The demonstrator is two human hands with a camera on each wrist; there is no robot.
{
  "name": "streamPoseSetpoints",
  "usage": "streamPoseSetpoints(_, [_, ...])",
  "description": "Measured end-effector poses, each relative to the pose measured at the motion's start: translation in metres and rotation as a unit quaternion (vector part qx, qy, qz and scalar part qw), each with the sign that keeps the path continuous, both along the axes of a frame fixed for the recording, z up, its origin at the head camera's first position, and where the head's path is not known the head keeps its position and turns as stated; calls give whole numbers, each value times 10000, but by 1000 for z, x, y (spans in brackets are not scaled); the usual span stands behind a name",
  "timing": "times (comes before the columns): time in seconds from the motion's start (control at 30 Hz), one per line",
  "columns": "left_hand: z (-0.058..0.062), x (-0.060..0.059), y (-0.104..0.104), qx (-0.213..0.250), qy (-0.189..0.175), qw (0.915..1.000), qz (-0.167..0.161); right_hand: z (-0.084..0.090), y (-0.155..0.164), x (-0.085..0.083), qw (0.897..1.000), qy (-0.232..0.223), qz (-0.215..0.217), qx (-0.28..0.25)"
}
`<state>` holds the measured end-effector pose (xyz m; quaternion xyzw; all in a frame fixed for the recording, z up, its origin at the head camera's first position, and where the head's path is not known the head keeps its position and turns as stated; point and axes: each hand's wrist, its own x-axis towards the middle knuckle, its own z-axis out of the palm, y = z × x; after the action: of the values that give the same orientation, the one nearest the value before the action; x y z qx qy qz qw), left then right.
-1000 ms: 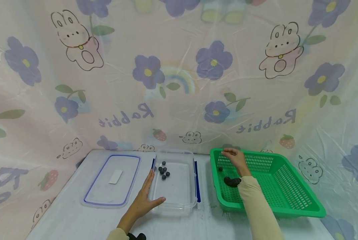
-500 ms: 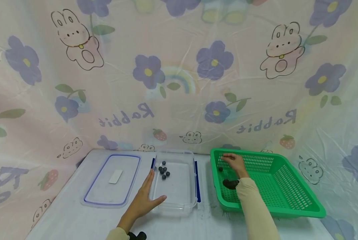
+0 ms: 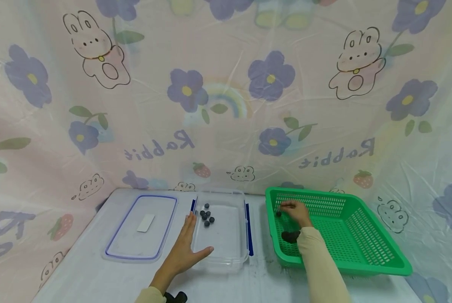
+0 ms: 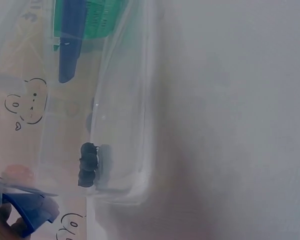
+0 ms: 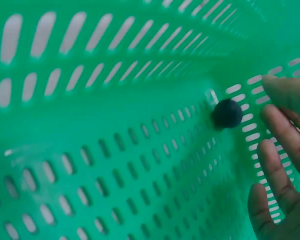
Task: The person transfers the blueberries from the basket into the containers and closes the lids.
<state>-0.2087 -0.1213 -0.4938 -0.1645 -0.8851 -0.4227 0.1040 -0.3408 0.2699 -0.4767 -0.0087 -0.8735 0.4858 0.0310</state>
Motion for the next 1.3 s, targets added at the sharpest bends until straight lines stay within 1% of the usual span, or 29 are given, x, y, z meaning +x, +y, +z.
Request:
streamPoseSetpoints(0.2, [-2,-1,0,29,-75,10000,-30,-8,3,3,9995,116,122,285])
streamPoseSetpoints(0.43, [-3,-1,0,166,-110,9998,-89,-11,5,5,9993,72,73,359])
streamPoseSetpoints(0.77, [-4,-2,0,182,-169,9997,-65,-11,4,6,9980,137,193,591])
streamPoseSetpoints(1.07, [-6,-2,0,204,-108,9997,-112,-13,2,4,9976,28,179,675])
streamPoseSetpoints(1.3, [-6,-2,-1,195,-104,9997,-75,-12,0,2,9974,-33,160,703])
